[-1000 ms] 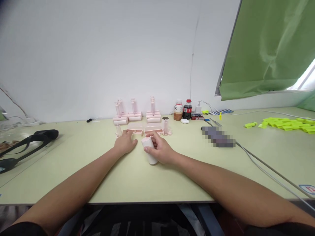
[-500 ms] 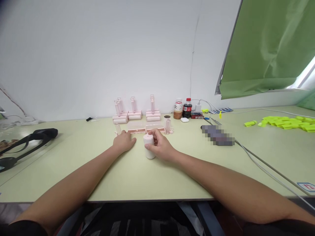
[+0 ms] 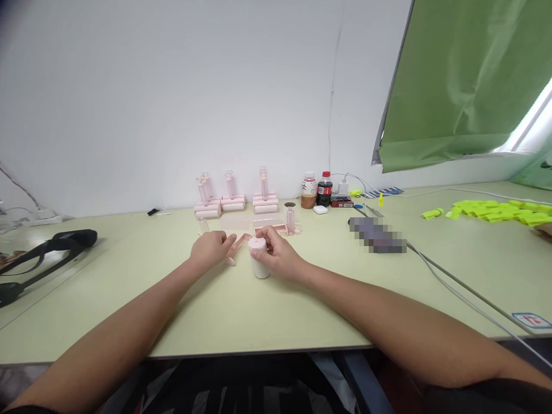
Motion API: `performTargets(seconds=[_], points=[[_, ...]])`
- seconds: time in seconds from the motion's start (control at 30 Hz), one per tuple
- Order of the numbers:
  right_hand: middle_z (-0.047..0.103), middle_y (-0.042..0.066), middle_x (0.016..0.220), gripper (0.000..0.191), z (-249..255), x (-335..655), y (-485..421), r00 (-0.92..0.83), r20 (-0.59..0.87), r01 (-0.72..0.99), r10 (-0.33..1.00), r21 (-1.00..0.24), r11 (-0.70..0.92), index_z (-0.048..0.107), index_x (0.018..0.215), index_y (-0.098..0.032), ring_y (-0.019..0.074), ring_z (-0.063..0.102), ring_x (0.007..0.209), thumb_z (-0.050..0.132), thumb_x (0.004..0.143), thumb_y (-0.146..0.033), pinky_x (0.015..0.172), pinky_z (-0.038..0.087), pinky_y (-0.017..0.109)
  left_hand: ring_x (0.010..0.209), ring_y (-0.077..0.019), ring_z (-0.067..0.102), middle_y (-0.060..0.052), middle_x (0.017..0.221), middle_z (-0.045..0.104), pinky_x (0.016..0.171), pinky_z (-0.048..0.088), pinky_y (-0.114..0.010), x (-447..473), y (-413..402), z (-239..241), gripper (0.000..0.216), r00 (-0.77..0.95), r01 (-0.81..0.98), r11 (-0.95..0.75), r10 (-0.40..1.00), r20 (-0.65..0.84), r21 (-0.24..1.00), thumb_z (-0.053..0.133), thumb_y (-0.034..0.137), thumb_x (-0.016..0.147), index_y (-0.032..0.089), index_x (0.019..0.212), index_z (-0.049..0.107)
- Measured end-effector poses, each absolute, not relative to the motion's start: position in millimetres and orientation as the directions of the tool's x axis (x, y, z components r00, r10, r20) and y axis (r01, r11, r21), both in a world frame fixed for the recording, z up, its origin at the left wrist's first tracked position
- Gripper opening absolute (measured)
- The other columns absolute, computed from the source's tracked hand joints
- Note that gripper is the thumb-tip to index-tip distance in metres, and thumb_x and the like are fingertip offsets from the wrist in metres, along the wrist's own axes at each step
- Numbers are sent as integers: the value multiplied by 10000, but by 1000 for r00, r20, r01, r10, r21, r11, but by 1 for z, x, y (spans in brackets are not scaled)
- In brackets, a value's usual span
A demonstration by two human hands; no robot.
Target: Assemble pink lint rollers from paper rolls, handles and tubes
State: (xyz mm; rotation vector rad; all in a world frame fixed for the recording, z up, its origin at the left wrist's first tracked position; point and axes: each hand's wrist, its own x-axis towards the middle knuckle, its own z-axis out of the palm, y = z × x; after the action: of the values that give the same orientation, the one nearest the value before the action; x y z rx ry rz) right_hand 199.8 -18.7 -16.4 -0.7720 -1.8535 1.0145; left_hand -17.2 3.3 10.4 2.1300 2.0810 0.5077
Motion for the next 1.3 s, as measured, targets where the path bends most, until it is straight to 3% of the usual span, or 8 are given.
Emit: performTargets(seconds=[0.1,0.23,0.33,0.57,0.77,0.93,1.13,1.3], points=[[540,-6,912,380,-14,201,-21,-472,354,151,807,-870,470,404,1115,-256,152,507,794,636,819,-312,691,437,286,763,-241,652,-61,809,725,589,391,-300,-20,8,7,331,-64,949,9,984,165,315,466,517,840,222,934,582],[536,65,1170,617,-10,201,-27,-558,294,229,776,-844,485,349,1295,-283,200,537,989,639,759,-186,741,509,321,807,-249,668,-71,894,730,608,407,-296,-23,11,3,464,-40,931,9,996,79,364,526,541,791,221,1127,523],[479,103,1293,700,-11,199,-30,-621,311,244,720,-796,554,338,1371,-293,214,549,1030,627,751,-150,754,539,337,816,-239,675,-72,999,717,599,418,-284,-24,11,1,527,34,928,-39,999,22,369,606,420,730,223,1205,490],[506,90,1264,633,-18,192,-36,-639,455,199,620,-681,705,355,1332,-275,219,549,1076,649,777,-188,959,467,434,888,-262,673,-111,1097,692,629,443,-289,-19,7,-4,488,82,921,-69,996,-19,384,613,313,721,210,1186,506],[534,69,1112,591,-21,185,-39,-573,407,257,711,-735,628,330,1240,-251,211,540,985,679,764,-242,884,481,414,869,-262,671,-115,1072,686,656,469,-305,-22,7,-3,554,92,893,-107,994,56,437,563,175,722,220,1267,473],[476,72,1166,540,-22,184,-38,-516,385,219,766,-804,552,328,1264,-276,207,501,1015,609,807,-220,790,502,356,732,-183,655,-109,1187,611,564,510,-273,-23,5,3,880,35,674,-133,988,149,727,545,68,655,287,1451,241],[457,83,1231,539,-21,190,-31,-433,421,170,797,-830,531,338,1303,-284,223,482,1061,605,835,-278,767,494,327,678,-148,590,-50,1045,596,534,520,-265,-17,-3,0,796,68,526,-306,945,319,794,520,101,678,322,1413,307],[494,56,1197,615,-18,190,-25,-365,397,-3,842,-905,425,328,1280,-312,207,517,1000,679,775,-300,795,502,368,593,-111,544,7,892,516,557,502,-267,-10,-6,-4,646,115,396,-370,928,355,840,472,271,844,282,1448,244]])
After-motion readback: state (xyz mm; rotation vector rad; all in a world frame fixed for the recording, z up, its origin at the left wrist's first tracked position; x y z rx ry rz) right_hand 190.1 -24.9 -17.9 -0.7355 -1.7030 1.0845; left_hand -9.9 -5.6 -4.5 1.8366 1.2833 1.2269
